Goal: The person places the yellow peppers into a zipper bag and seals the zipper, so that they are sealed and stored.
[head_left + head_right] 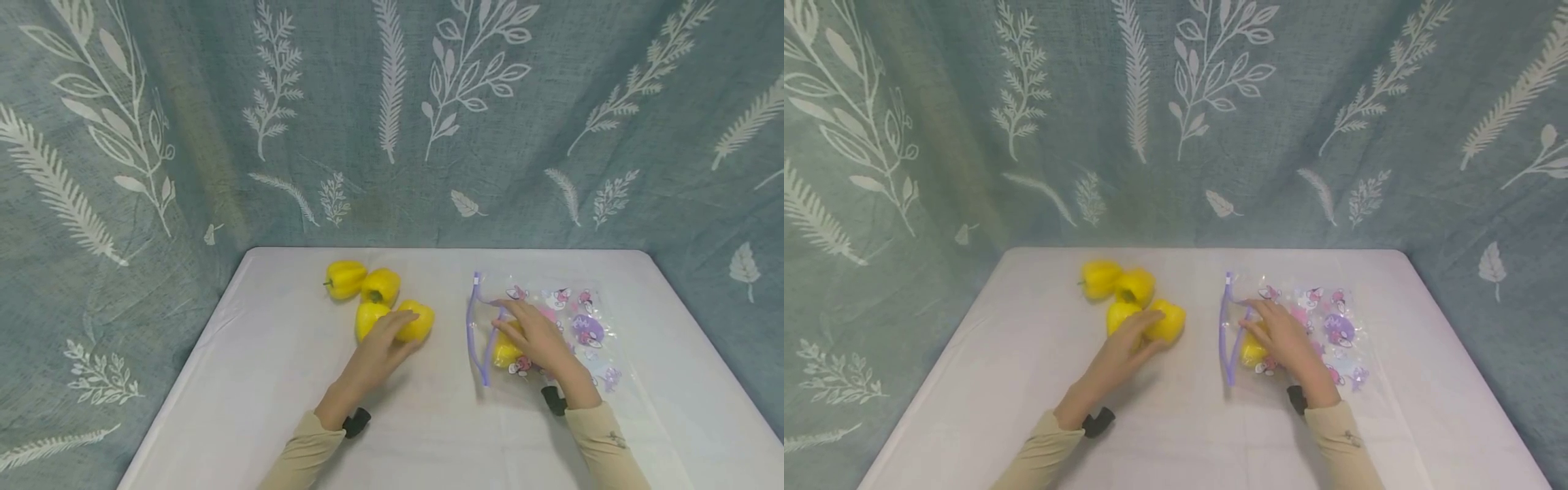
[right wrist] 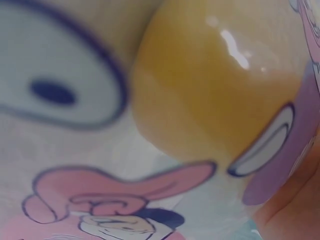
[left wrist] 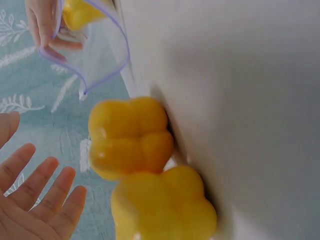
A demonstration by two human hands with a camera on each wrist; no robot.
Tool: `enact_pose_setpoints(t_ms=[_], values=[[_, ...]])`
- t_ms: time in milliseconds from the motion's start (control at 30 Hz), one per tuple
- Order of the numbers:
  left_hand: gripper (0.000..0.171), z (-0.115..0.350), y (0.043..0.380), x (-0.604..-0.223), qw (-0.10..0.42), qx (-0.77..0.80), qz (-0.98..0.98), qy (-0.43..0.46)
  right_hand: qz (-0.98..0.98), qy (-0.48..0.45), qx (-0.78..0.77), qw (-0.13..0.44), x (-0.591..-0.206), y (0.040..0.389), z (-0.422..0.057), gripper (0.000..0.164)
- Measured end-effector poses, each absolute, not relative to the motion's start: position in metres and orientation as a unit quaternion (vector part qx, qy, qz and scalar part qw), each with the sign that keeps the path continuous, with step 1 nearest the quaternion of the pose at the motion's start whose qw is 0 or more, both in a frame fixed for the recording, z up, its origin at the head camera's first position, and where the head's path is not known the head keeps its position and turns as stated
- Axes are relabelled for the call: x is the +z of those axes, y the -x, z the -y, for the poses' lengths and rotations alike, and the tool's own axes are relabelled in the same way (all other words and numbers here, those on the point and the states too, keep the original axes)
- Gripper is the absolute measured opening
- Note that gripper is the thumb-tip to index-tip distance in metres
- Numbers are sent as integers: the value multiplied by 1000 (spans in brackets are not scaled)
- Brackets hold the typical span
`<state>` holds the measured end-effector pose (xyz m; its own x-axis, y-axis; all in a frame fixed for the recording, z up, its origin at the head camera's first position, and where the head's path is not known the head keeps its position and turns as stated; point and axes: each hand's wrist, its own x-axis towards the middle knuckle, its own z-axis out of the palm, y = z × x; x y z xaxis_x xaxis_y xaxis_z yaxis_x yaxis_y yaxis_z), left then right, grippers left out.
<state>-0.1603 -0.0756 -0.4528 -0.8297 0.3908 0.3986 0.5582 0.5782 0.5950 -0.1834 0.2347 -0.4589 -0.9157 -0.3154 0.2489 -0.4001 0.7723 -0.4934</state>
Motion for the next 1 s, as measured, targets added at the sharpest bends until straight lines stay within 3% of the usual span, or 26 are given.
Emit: enact_pose_setpoints(t_ms=[333,1000], values=[[40,96,160,-455,167,-346,889,248,940,-188,277,61,-454,186,-236,43],[40,120,162,-462,190,-317,908,197,938,-191,280,73,-456,187,-228,43]])
